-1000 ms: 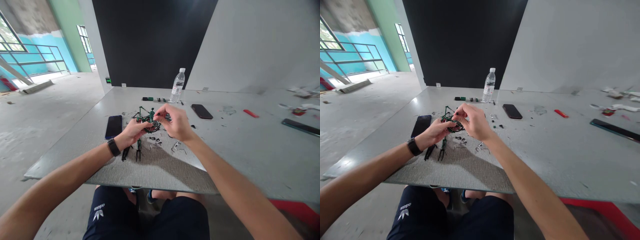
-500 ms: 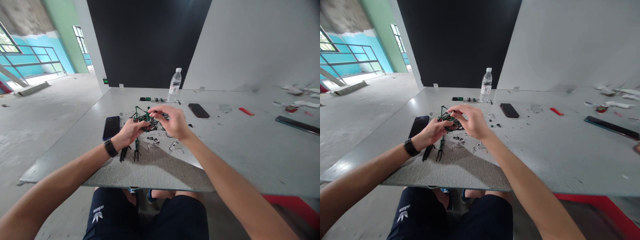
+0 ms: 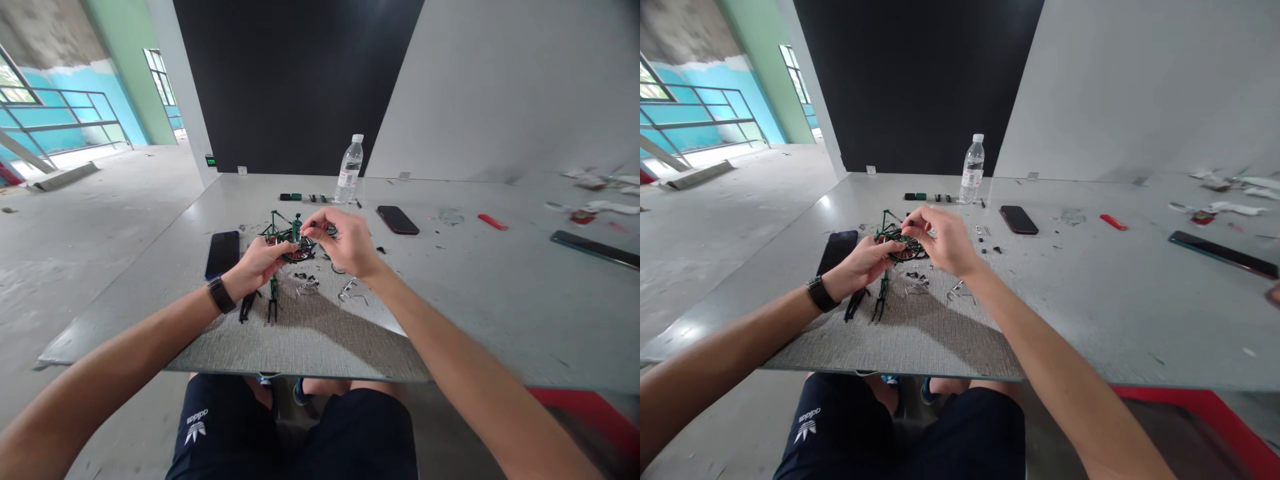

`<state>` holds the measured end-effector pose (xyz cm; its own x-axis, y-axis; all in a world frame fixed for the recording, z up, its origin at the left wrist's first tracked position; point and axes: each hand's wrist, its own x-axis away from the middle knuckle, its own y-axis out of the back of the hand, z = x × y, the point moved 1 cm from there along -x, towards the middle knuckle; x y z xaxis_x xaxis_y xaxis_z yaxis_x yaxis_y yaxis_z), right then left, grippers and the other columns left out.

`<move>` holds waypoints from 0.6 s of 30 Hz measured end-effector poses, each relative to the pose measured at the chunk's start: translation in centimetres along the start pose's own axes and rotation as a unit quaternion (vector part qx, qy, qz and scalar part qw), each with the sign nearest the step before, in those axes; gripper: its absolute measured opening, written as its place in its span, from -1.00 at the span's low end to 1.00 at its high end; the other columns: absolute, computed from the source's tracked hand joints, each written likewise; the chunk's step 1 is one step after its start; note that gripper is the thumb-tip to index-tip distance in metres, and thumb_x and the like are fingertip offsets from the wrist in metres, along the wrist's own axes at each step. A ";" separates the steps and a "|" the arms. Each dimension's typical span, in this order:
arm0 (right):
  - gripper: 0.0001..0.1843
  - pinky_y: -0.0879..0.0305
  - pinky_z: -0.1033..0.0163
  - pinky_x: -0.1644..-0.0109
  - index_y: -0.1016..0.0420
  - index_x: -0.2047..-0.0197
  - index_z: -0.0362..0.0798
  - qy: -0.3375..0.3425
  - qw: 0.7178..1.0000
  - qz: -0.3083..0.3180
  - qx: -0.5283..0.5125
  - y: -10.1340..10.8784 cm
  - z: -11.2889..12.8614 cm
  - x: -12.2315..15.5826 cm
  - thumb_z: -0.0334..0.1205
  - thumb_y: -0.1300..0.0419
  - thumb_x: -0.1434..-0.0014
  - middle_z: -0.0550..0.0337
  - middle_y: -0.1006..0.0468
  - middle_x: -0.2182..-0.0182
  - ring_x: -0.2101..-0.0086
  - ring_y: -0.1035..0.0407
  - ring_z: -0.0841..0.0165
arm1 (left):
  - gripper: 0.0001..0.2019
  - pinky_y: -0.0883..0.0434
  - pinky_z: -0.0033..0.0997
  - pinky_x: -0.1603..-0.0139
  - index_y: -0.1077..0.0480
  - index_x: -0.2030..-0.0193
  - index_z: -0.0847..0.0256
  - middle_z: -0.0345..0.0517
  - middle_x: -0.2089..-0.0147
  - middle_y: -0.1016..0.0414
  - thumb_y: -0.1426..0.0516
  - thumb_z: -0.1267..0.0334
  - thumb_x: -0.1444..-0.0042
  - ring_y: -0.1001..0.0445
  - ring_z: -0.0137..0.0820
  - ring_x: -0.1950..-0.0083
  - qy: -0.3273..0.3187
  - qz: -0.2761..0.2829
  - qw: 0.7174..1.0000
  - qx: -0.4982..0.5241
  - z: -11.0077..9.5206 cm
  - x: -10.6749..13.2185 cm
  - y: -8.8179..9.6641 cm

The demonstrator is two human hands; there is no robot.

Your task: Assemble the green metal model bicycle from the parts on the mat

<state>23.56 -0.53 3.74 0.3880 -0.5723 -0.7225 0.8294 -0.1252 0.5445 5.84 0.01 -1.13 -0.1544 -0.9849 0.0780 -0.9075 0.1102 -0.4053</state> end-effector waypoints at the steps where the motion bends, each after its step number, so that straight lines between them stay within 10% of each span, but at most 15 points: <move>1: -0.83 -0.28 0.21 0.27 -0.51 0.26 0.00 0.000 1.000 0.001 0.001 0.0 0.0 0.0 -0.13 -0.22 -0.35 0.23 -0.59 0.39 0.37 -0.40 0.40 | -0.89 -0.44 -0.44 0.26 -0.54 0.45 0.36 -0.10 0.43 -0.58 -0.36 0.53 0.11 -0.53 -0.48 0.38 0.001 -0.002 1.000 0.000 0.0 0.0 0.0; 18: -0.78 -0.30 0.21 0.25 -0.50 0.26 0.02 0.019 1.000 0.001 0.017 -0.2 0.4 0.0 -0.04 -0.20 -0.37 0.23 -0.58 0.39 0.36 -0.41 0.39 | -0.87 -0.41 -0.43 0.28 -0.52 0.49 0.33 -0.13 0.46 -0.55 -0.38 0.51 0.09 -0.49 -0.50 0.43 -0.012 0.017 1.000 -0.005 -0.1 -0.1 0.0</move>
<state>23.22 -0.87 3.77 0.4062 -0.5407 -0.7366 0.8147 -0.1507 0.5599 5.81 0.14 -1.03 -0.1765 -0.9834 0.0429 -0.9058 0.1452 -0.3981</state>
